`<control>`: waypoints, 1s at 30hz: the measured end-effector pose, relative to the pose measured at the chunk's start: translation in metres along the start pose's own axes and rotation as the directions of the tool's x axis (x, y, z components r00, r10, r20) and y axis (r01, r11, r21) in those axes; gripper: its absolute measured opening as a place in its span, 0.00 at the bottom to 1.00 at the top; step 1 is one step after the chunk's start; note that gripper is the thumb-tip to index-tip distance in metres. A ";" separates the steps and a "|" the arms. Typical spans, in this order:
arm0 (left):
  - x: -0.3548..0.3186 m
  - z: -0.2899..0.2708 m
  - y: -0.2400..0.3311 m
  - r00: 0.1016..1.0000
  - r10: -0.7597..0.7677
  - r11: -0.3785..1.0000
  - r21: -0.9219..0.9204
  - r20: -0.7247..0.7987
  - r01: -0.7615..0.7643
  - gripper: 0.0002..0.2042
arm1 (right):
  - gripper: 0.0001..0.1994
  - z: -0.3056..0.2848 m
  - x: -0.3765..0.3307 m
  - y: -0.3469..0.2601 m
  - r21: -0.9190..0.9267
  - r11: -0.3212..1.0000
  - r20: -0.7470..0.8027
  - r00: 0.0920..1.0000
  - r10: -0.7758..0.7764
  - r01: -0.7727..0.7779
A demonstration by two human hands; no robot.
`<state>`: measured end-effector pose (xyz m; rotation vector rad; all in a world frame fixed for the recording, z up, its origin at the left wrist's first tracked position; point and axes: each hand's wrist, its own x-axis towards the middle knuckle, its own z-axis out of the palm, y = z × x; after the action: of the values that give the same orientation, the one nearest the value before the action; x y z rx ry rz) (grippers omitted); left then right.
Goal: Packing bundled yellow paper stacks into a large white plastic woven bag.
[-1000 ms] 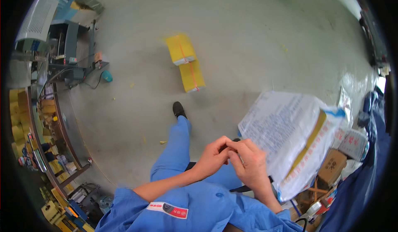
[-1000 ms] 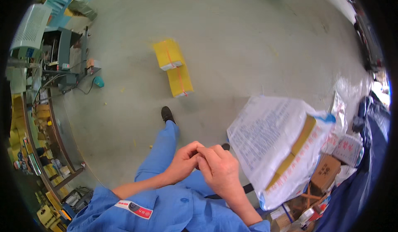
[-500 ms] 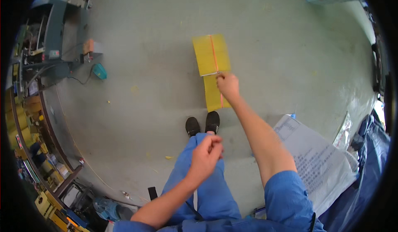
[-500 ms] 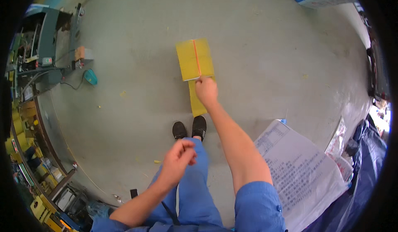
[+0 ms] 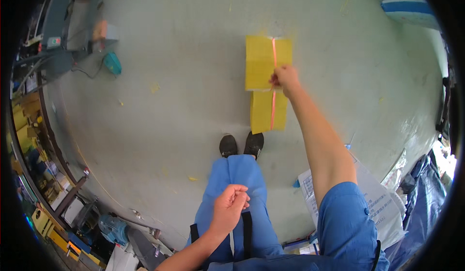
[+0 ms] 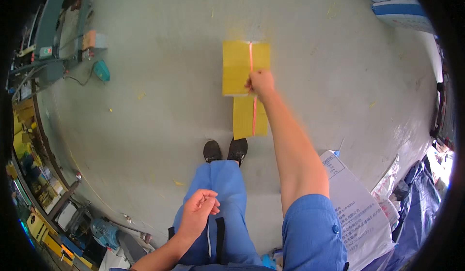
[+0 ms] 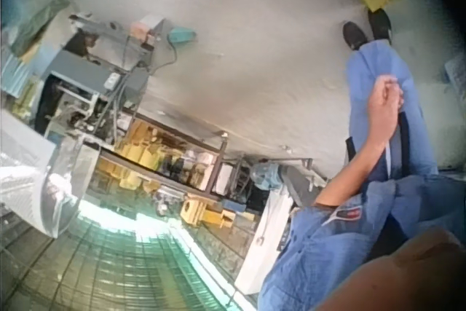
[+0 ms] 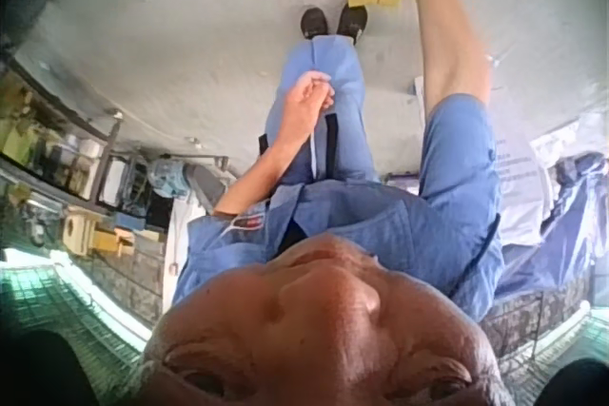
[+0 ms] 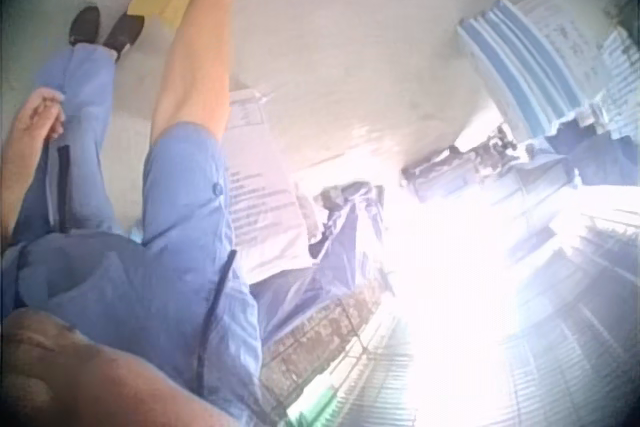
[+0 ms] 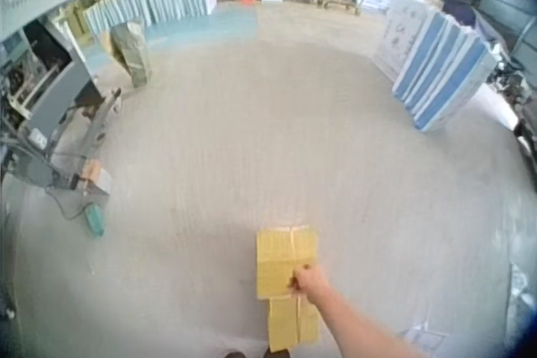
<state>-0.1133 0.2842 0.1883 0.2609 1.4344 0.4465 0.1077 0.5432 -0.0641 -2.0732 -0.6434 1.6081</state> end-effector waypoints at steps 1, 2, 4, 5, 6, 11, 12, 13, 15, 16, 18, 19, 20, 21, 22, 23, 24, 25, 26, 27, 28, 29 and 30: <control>-0.005 0.004 0.009 1.000 0.012 1.000 -0.003 0.012 -0.012 0.08 | 0.04 0.002 -0.024 -0.006 0.109 0.993 0.040 0.999 0.027 -0.031; -0.010 0.010 0.018 0.999 0.028 1.000 0.012 0.017 -0.029 0.08 | 0.03 0.002 -0.052 -0.009 0.214 0.974 0.080 0.995 0.052 -0.068; -0.023 0.023 0.040 0.990 0.136 0.981 0.144 -0.022 -0.132 0.08 | 0.04 -0.012 -0.109 -0.010 0.322 0.942 0.087 0.994 0.069 -0.094; -0.030 0.026 0.048 0.989 0.146 0.976 0.166 -0.003 -0.144 0.08 | 0.05 -0.023 -0.143 -0.008 0.351 0.932 0.084 0.994 0.069 -0.094; -0.037 0.027 0.054 0.959 0.282 0.913 0.307 0.002 -0.269 0.08 | 0.05 -0.029 -0.180 -0.004 0.380 0.920 0.094 0.993 0.071 -0.101; -0.092 0.048 0.093 0.799 0.569 0.498 0.693 0.193 -0.522 0.11 | 0.07 -0.083 -0.389 -0.017 0.580 0.789 0.079 0.978 0.193 -0.202; -0.096 0.047 0.090 0.769 0.605 0.514 0.636 0.207 -0.575 0.15 | 0.07 -0.092 -0.431 -0.016 0.607 0.770 0.052 0.977 0.207 -0.196; -0.105 0.048 0.087 0.737 0.638 0.528 0.569 0.224 -0.631 0.19 | 0.07 -0.102 -0.471 -0.014 0.641 0.751 0.039 0.984 0.175 -0.159; -0.125 0.046 0.095 0.764 0.573 0.571 0.525 0.295 -0.631 0.21 | 0.06 -0.118 -0.546 -0.005 0.675 0.734 -0.011 0.994 0.106 -0.071; -0.128 0.048 0.102 0.789 0.525 0.624 0.486 0.318 -0.611 0.24 | 0.06 -0.125 -0.579 -0.001 0.670 0.742 -0.049 0.997 0.067 -0.017; -0.134 0.068 0.101 0.837 0.381 0.735 0.421 0.394 -0.532 0.30 | 0.05 -0.129 -0.639 0.006 0.760 0.641 -0.123 0.992 -0.012 0.102; -0.144 0.075 0.095 0.811 0.336 0.726 0.417 0.479 -0.547 0.30 | 0.05 -0.130 -0.667 0.006 0.771 0.618 -0.211 0.977 0.020 0.154; -0.156 0.083 0.091 0.834 0.217 0.859 0.306 0.507 -0.409 0.31 | 0.05 -0.135 -0.689 0.007 0.770 0.609 -0.226 0.974 -0.019 0.191; -0.168 0.099 0.085 0.840 0.083 0.950 0.212 0.536 -0.229 0.33 | 0.04 -0.143 -0.711 0.010 0.768 0.600 -0.238 0.970 -0.059 0.224; -0.185 0.120 0.075 0.809 0.057 0.943 0.234 0.585 -0.236 0.33 | 0.04 -0.150 -0.732 0.015 0.767 0.583 -0.299 0.953 -0.045 0.268; -0.208 0.139 0.062 0.752 0.027 0.947 0.224 0.658 -0.229 0.33 | 0.04 -0.155 -0.752 0.021 0.707 0.638 -0.345 0.936 -0.063 0.304; -0.230 0.151 0.055 0.693 -0.008 0.949 0.223 0.721 -0.221 0.33 | 0.04 -0.156 -0.771 0.023 0.649 0.685 -0.386 0.919 -0.078 0.331; -0.245 0.173 0.050 0.615 -0.040 0.949 0.223 0.788 -0.224 0.32 | 0.04 -0.163 -0.790 0.025 0.636 0.698 -0.425 0.904 -0.039 0.329; -0.262 0.195 0.044 0.592 -0.059 0.941 0.242 0.804 -0.235 0.32 | 0.04 -0.170 -0.804 0.033 0.640 0.683 -0.455 0.890 -0.032 0.352; -0.280 0.217 0.037 0.524 -0.037 0.913 0.242 0.851 -0.328 0.32 | 0.04 -0.178 -0.815 0.042 0.645 0.641 -0.535 0.845 -0.012 0.417; -0.296 0.239 0.027 0.456 -0.018 0.881 0.229 0.890 -0.413 0.32 | 0.04 -0.188 -0.825 0.052 0.641 0.603 -0.602 0.798 0.012 0.475; -0.309 0.258 0.018 0.446 -0.030 0.875 0.239 0.895 -0.420 0.32 | 0.03 -0.199 -0.834 0.056 0.623 0.562 -0.679 0.733 0.043 0.545; -0.320 0.276 0.009 0.376 -0.047 0.871 0.222 0.925 -0.437 0.32 | 0.03 -0.213 -0.844 0.063 0.624 0.552 -0.685 0.727 0.047 0.553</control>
<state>0.1345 0.1743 0.5130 0.9263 0.3243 0.0855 0.1377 -0.0270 0.5964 -1.5062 0.0618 0.6550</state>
